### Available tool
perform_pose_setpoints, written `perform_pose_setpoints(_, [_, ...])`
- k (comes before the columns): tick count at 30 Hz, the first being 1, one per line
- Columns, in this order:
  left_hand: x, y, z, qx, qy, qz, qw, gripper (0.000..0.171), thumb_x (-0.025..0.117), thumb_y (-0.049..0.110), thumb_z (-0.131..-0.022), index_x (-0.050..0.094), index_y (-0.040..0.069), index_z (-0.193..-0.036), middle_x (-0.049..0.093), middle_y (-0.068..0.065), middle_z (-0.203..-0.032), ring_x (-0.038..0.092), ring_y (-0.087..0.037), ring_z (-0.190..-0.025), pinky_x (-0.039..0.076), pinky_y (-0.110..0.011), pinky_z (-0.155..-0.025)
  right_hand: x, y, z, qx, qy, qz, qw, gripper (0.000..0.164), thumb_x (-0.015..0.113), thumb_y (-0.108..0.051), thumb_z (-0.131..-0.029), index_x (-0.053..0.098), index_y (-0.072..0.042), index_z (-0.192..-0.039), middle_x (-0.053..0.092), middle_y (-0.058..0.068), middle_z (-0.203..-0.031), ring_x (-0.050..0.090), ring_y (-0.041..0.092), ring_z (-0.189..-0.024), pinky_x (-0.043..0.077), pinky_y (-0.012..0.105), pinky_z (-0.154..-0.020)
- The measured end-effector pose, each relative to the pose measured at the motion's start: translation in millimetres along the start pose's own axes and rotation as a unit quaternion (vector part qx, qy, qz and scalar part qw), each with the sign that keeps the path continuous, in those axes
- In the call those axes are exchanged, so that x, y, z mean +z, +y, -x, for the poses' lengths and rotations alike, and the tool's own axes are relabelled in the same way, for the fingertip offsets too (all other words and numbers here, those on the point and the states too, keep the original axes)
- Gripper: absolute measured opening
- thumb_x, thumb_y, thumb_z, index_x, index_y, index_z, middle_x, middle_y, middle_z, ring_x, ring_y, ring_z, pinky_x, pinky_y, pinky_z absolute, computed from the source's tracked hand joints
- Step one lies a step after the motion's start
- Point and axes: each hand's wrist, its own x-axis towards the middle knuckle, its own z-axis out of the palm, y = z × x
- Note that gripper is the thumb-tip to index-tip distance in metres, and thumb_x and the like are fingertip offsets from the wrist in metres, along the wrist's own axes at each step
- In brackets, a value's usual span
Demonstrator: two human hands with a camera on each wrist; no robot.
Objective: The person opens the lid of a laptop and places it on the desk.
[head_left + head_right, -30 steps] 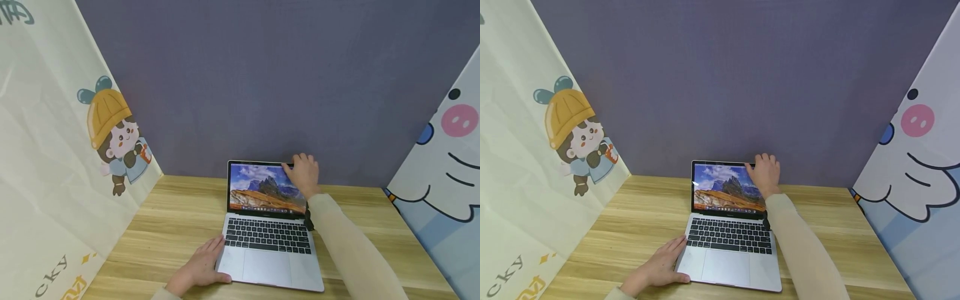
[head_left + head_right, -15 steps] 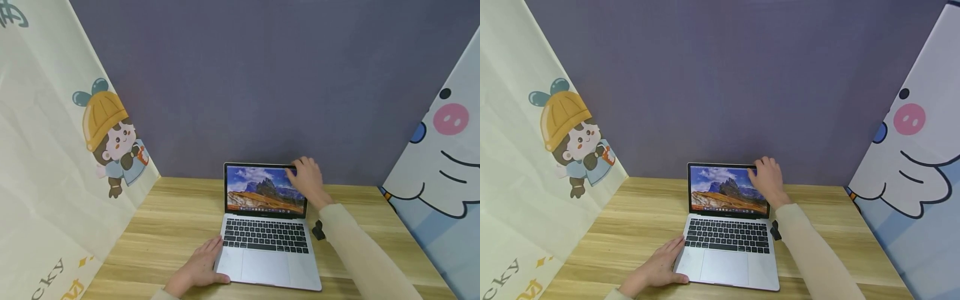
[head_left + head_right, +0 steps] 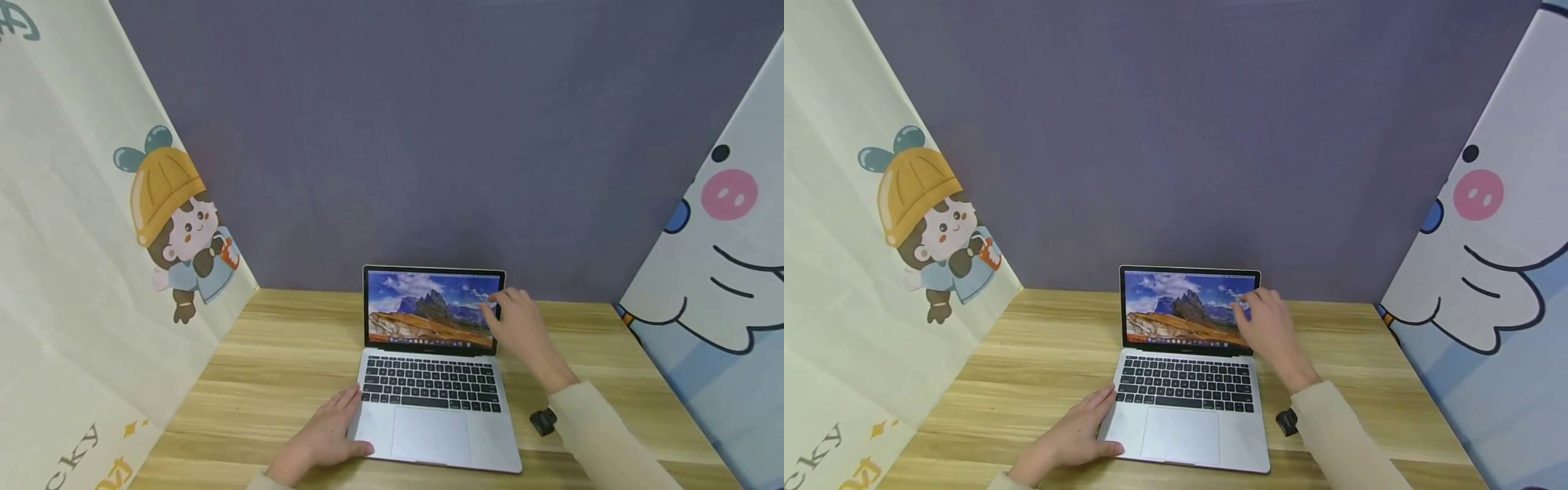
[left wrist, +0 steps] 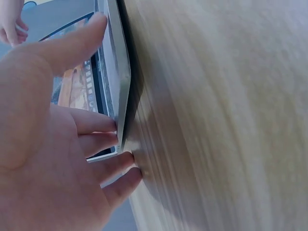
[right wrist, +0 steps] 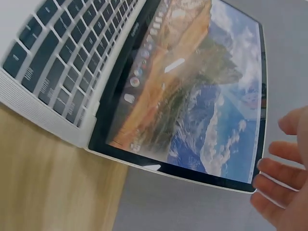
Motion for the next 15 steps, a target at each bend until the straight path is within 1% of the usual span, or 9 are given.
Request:
perform_pose_setpoints(4, [0.5, 2.3, -0.9, -0.001, 0.016, -0.006, 0.9999, 0.097, 0.07, 0.06, -0.086, 0.041, -0.006, -0.151, 0.033, -0.023, -0.161, 0.034, -0.046, -0.145, 0.03, -0.064, -0.114, -1.5, -0.8, 20.2, -0.01, 0.004, 0.002, 1.0, 0.036, 0.065, -0.03, -0.099, 0.073, 0.003, -0.109, 0.069, 0.02, -0.106, 0.062, 0.039, -0.096, 0.051, 0.057, -0.085])
perform_pose_setpoints(7, [-0.5, 4.6, -0.7, -0.001, 0.038, -0.015, 0.9992, 0.091, 0.07, 0.056, -0.088, 0.044, -0.007, -0.149, 0.039, -0.025, -0.156, 0.038, -0.046, -0.142, 0.033, -0.064, -0.113, -1.1, -2.1, 36.0, -0.002, -0.01, 0.005, 1.0, 0.038, 0.065, -0.033, -0.099, 0.072, 0.004, -0.11, 0.069, 0.021, -0.108, 0.063, 0.041, -0.101, 0.05, 0.059, -0.089])
perform_pose_setpoints(10, [-2.4, 7.6, 0.8, -0.002, 0.068, -0.023, 0.9974, 0.085, 0.07, 0.051, -0.09, 0.046, -0.007, -0.147, 0.043, -0.028, -0.152, 0.04, -0.047, -0.14, 0.034, -0.065, -0.112, -0.5, -2.7, 51.8, 0.019, -0.032, -0.005, 0.999, 0.042, 0.063, -0.034, -0.1, 0.07, 0.005, -0.114, 0.068, 0.022, -0.112, 0.062, 0.044, -0.107, 0.048, 0.061, -0.094])
perform_pose_setpoints(15, [-5.2, 11.7, 2.2, -0.013, 0.127, -0.057, 0.9901, 0.079, 0.066, 0.048, -0.096, 0.044, -0.006, -0.149, 0.044, -0.027, -0.152, 0.04, -0.047, -0.14, 0.033, -0.064, -0.112, -0.1, -5.9, 77.5, 0.044, -0.061, -0.024, 0.997, 0.046, 0.062, -0.037, -0.101, 0.068, 0.004, -0.12, 0.066, 0.024, -0.122, 0.058, 0.047, -0.118, 0.044, 0.063, -0.101])
